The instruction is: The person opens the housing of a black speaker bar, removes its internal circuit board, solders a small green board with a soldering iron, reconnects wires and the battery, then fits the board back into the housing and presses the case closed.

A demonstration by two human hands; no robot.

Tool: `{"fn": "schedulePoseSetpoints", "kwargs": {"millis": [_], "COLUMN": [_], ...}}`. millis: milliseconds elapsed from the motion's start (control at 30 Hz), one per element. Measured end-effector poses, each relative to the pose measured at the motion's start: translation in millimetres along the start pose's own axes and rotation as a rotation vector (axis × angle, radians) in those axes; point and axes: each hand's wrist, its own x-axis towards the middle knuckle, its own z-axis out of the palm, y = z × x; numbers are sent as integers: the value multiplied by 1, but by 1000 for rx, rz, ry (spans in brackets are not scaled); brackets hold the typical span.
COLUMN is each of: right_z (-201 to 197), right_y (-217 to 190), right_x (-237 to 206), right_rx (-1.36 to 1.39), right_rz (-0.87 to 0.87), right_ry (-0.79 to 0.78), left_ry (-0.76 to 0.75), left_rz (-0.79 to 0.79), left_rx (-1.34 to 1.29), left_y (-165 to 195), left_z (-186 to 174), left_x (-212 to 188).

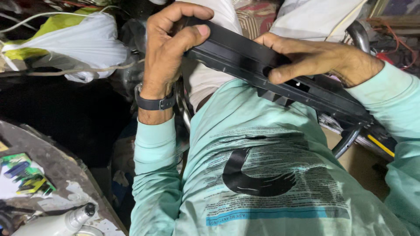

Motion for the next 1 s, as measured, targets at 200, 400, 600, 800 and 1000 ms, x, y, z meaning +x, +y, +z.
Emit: {"fn": "schedulePoseSetpoints", "kwargs": {"millis": [200, 400, 600, 800, 1000], "right_z": [-3, 21, 15, -14, -1], "right_y": [27, 54, 84, 105, 144], "right_x": [-60, -126, -157, -154, -141], "right_rx": [-645, -1370, -1004, -640, -261], "right_rz": [31, 337, 8, -95, -458], "right_ry": [104, 502, 853, 843, 1057], "left_ry": [61, 153, 204, 229, 281], "left_rz": [-56, -137, -120, -108, 50], "left_rx": [-211, -339, -316, -313, -206], "left_y": [-22, -43, -50, -45, -59], "left_z": [-9, -15, -11, -5, 7], "left_x": [-1, -14, -23, -27, -41]}}
